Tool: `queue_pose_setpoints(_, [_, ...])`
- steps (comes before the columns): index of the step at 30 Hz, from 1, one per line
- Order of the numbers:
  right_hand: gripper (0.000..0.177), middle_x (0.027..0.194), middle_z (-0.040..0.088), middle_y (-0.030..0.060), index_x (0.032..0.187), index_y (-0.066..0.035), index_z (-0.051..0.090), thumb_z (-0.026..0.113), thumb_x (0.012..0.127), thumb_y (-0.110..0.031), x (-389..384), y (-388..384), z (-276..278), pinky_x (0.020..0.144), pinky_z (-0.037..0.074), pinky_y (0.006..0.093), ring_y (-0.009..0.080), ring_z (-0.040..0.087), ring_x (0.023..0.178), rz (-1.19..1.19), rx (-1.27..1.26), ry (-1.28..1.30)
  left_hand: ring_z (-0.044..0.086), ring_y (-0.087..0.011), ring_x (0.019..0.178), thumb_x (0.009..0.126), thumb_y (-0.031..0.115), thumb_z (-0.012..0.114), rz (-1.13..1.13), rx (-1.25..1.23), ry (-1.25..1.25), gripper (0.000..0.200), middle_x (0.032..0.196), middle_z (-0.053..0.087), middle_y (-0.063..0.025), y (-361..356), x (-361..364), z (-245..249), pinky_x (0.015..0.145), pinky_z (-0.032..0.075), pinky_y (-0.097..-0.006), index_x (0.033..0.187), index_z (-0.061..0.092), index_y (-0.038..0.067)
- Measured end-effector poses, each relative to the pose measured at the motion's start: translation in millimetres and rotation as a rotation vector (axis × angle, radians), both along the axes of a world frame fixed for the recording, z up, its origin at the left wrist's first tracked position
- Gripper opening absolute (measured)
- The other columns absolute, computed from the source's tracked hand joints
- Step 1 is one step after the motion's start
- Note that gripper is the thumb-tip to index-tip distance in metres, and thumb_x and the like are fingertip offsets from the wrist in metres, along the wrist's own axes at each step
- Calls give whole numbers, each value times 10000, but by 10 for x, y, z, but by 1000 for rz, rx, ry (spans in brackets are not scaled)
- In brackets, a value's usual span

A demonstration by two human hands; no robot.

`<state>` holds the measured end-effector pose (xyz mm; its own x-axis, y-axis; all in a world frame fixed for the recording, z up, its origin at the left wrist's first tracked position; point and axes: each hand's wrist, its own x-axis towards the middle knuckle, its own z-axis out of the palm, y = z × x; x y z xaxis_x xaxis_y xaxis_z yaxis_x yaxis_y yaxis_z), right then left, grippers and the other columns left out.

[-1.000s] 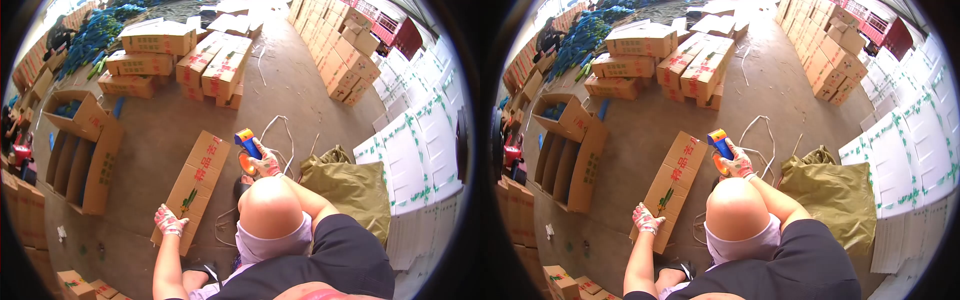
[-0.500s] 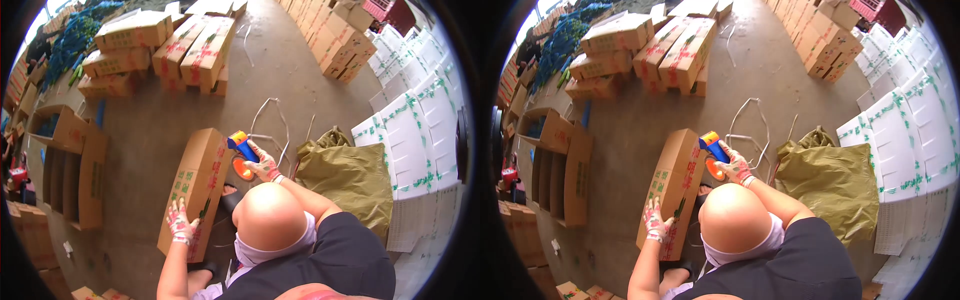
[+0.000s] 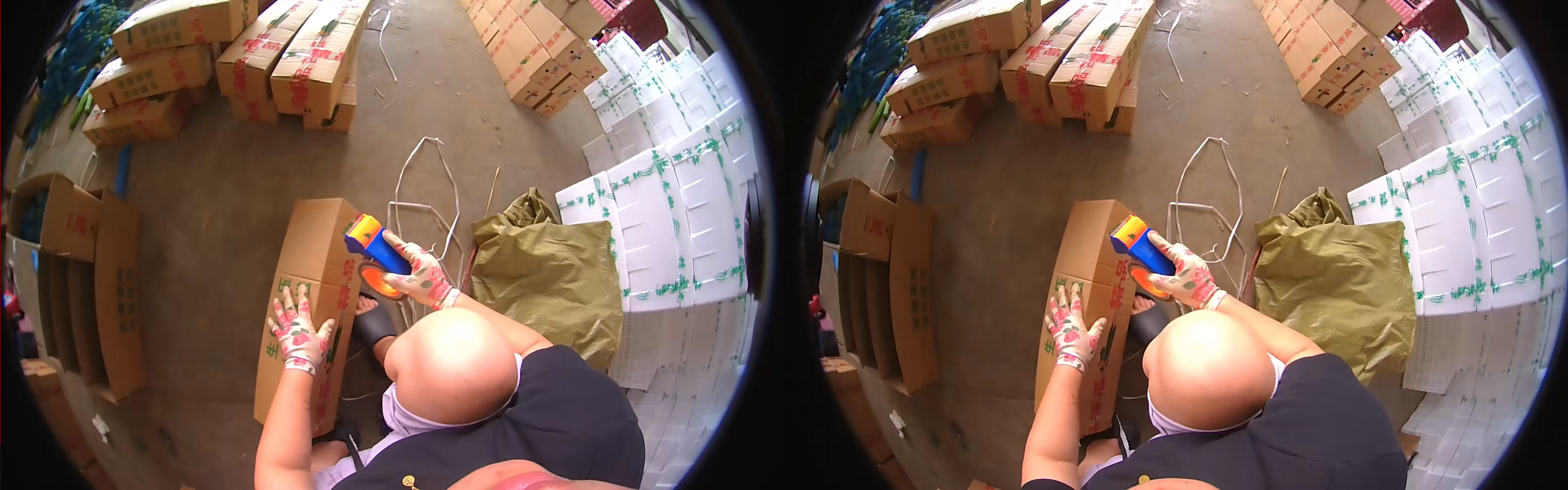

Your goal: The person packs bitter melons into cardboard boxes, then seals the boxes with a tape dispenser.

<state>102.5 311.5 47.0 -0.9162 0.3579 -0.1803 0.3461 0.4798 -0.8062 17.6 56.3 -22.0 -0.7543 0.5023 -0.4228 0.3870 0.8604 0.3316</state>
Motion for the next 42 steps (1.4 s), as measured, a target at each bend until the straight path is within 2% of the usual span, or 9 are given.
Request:
queue_pose_setpoints(13, [771,1008,643,173,1453,-222,497,791,770,-427,-108,-251,70,823,538,377,324,676,944,51,220,76,135,-426,1489,883,537,607,11,-18,103,852,1645,82,-163,128,227,-134,1156,111,-652,1574,230,214])
queue_pose_setpoints(18, [815,955,593,144,1450,-217,500,771,683,-176,-87,-82,-15,792,546,393,312,649,872,205,309,287,159,-421,1482,889,488,618,24,175,83,775,1624,179,-161,80,166,-167,1161,95,-642,1539,318,190])
queue_pose_setpoints(20, [741,895,628,145,1379,-182,567,804,677,-164,-107,-98,48,686,557,405,318,657,762,174,477,332,366,-367,1403,948,302,583,148,624,-19,449,1452,487,-174,64,-49,-173,1159,265,-495,1356,573,114])
queue_pose_setpoints(22, [720,784,633,130,1294,-110,621,887,628,-180,-200,-143,158,566,534,388,301,644,646,178,574,500,598,-243,1166,1040,366,478,516,1220,-643,447,1242,647,-117,219,-222,-47,1025,437,-377,1293,593,16])
queue_pose_setpoints(24, [713,802,627,131,1290,-88,620,853,618,-128,-188,-117,126,547,521,382,290,627,624,222,593,507,638,-165,1040,1038,474,448,640,1273,-1037,526,1162,671,-75,305,-424,159,917,482,-322,1262,611,27])
queue_pose_setpoints(29, [779,813,608,139,1335,-104,593,756,575,-57,-256,-43,166,526,502,359,294,601,601,394,610,480,612,-87,798,1001,604,423,502,1170,-1129,586,890,665,0,605,-730,220,701,468,-242,1056,667,74])
queue_pose_setpoints(34, [805,838,614,142,1356,-107,582,753,571,-55,-416,-129,257,545,507,361,308,606,614,474,603,382,538,-31,703,998,342,608,617,1260,-1105,288,756,604,61,715,-868,158,625,443,-219,916,679,75])
queue_pose_setpoints(39, [778,801,577,105,1330,-151,619,777,571,-87,-485,-71,444,569,515,385,288,604,609,462,656,83,554,-101,648,984,276,630,428,805,-34,297,715,614,36,343,-1669,-211,600,459,-267,790,636,51])
queue_pose_setpoints(42, [776,794,573,98,1335,-163,615,772,579,-90,-391,51,395,574,516,384,285,603,615,455,688,-15,639,-381,795,982,437,538,283,446,212,408,847,688,-152,274,-2120,-413,708,517,-450,848,671,75])
